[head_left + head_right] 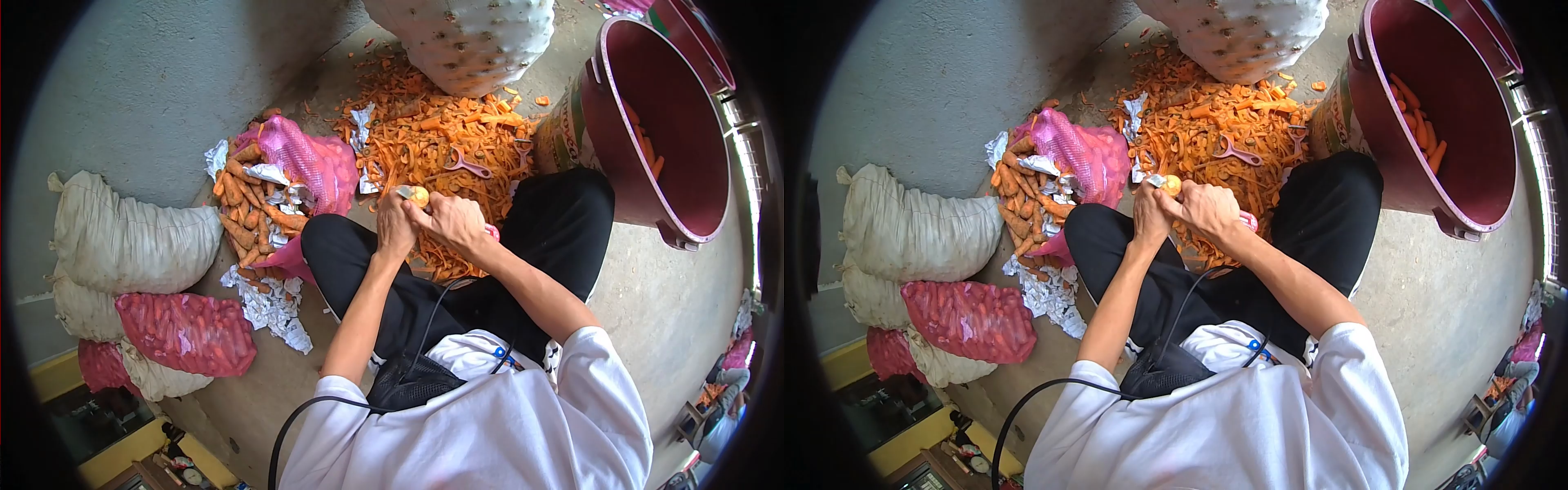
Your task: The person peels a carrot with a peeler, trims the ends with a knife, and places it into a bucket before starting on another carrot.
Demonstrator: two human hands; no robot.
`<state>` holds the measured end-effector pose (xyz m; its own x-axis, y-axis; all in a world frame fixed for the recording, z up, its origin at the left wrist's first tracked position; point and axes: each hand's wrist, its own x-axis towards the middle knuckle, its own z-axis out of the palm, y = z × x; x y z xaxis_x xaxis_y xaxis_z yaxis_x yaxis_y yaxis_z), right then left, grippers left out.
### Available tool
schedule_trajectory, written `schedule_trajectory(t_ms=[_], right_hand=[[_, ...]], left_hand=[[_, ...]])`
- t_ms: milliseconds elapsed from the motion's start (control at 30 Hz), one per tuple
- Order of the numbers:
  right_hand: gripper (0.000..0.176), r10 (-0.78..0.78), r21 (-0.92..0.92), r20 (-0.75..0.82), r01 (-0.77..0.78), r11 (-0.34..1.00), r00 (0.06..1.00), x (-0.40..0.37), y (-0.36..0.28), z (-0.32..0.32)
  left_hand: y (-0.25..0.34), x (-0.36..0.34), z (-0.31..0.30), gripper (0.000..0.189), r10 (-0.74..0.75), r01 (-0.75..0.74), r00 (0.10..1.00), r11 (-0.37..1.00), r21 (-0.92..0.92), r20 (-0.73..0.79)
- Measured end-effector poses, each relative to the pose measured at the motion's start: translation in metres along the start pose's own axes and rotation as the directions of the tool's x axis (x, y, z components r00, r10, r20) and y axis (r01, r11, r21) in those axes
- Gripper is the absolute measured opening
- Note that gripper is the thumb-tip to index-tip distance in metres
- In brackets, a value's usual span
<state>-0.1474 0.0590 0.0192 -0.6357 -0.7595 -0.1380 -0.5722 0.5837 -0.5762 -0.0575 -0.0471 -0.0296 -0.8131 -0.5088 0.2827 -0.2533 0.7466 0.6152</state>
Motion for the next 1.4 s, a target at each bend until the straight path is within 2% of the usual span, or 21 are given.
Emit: schedule_trajectory(t_ms=[100, 133, 233, 267, 333, 367, 400, 433, 500, 600, 633, 667, 700, 733, 833, 867, 1067, 1167, 1267, 1367, 1400], right_hand=[[0.071, 0.010, 0.039, -0.016, -0.009, 0.999, 1.000, -0.002, -0.002, 0.002], [0.072, 0.008, 0.047, -0.023, -0.007, 0.999, 1.000, -0.001, -0.002, 0.006], [0.074, 0.142, 0.284, 0.159, -0.183, 0.941, 0.977, -0.004, -0.001, 0.018], [0.077, 0.145, 0.443, 0.206, -0.224, 0.868, 0.968, 0.003, 0.009, 0.030], [0.076, 0.127, 0.711, 0.429, -0.420, 0.564, 0.895, 0.010, 0.018, 0.010], [0.076, 0.080, 0.776, 0.525, -0.515, 0.363, 0.847, 0.013, 0.019, -0.002], [0.071, 0.051, 0.739, 0.672, -0.673, 0.022, 0.739, 0.015, 0.016, -0.018], [0.067, -0.156, 0.623, 0.720, -0.729, -0.284, 0.676, 0.020, 0.024, -0.024], [0.062, -0.216, 0.549, 0.664, -0.662, -0.510, 0.716, 0.020, 0.025, -0.034], [0.060, -0.141, 0.587, 0.647, -0.608, -0.535, 0.749, 0.022, 0.026, -0.038], [0.059, -0.022, 0.739, 0.641, -0.625, -0.252, 0.767, 0.025, 0.032, -0.030], [0.066, 0.187, 0.855, 0.404, -0.442, 0.272, 0.896, 0.027, 0.036, -0.010], [0.072, 0.220, 0.633, 0.074, -0.216, 0.744, 0.973, 0.029, 0.035, 0.006], [0.073, 0.198, 0.339, 0.053, -0.204, 0.918, 0.979, 0.020, 0.015, -0.023], [0.074, 0.081, 0.128, -0.022, -0.078, 0.989, 0.996, 0.010, 0.006, -0.023], [0.073, 0.053, 0.099, -0.085, -0.045, 0.994, 0.995, 0.009, 0.005, -0.019], [0.075, 0.010, 0.072, -0.083, -0.004, 0.997, 0.997, 0.009, 0.011, -0.013], [0.073, -0.030, 0.047, -0.048, 0.032, 0.998, 0.998, 0.008, 0.013, -0.006], [0.071, -0.111, 0.012, -0.050, 0.112, 0.994, 0.993, 0.010, 0.017, 0.001], [0.070, -0.115, -0.002, -0.019, 0.115, 0.993, 0.993, 0.009, 0.018, 0.005], [0.070, -0.094, 0.014, -0.007, 0.094, 0.995, 0.996, 0.009, 0.019, 0.006]], left_hand=[[0.003, 0.005, -0.002, 0.026, 0.008, -0.007, 0.998, 1.000, -0.023, 0.056], [0.003, 0.007, -0.001, 0.028, -0.016, 0.016, 0.999, 1.000, -0.018, 0.027], [0.000, 0.005, 0.003, 0.034, -0.085, 0.084, 0.996, 0.996, -0.032, -0.040], [-0.005, 0.004, 0.006, 0.038, -0.097, 0.094, 0.994, 0.994, -0.053, -0.057], [0.000, 0.003, -0.001, 0.049, -0.163, 0.160, 0.986, 0.984, -0.076, -0.041], [0.002, 0.004, -0.005, 0.047, -0.109, 0.102, 0.992, 0.991, -0.089, -0.069], [-0.001, 0.004, -0.004, 0.048, -0.123, 0.117, 0.990, 0.990, -0.077, -0.073], [-0.003, 0.007, -0.004, 0.051, -0.137, 0.131, 0.987, 0.989, -0.066, -0.079], [-0.002, 0.009, -0.006, 0.046, -0.126, 0.120, 0.987, 0.991, -0.061, -0.104], [0.001, 0.010, -0.008, 0.047, -0.104, 0.102, 0.989, 0.995, -0.024, -0.101], [0.001, 0.010, -0.008, 0.049, -0.093, 0.093, 0.991, 0.996, -0.005, -0.093], [0.001, 0.010, -0.008, 0.046, -0.059, 0.058, 0.995, 0.998, -0.011, -0.078], [0.000, 0.009, -0.008, 0.044, -0.026, 0.025, 0.998, 1.000, -0.019, -0.063], [-0.001, 0.008, -0.007, 0.042, 0.007, -0.009, 0.999, 1.000, -0.028, -0.050], [-0.002, 0.003, -0.001, 0.042, 0.057, -0.057, 0.998, 0.998, -0.029, -0.026], [-0.004, 0.002, 0.000, 0.042, 0.031, -0.030, 0.999, 0.999, -0.021, 0.024], [-0.004, 0.000, 0.001, 0.039, 0.045, -0.044, 0.998, 0.998, -0.033, 0.040], [-0.007, -0.002, 0.002, 0.033, -0.012, 0.018, 0.994, 0.998, -0.053, 0.107], [-0.015, -0.002, 0.005, 0.030, 0.051, -0.041, 0.990, 0.996, -0.084, 0.128], [-0.017, 0.000, 0.005, 0.028, 0.025, -0.013, 0.960, 0.999, -0.044, 0.279], [-0.020, 0.000, 0.008, 0.030, 0.000, 0.012, 0.958, 0.999, -0.041, 0.286]])
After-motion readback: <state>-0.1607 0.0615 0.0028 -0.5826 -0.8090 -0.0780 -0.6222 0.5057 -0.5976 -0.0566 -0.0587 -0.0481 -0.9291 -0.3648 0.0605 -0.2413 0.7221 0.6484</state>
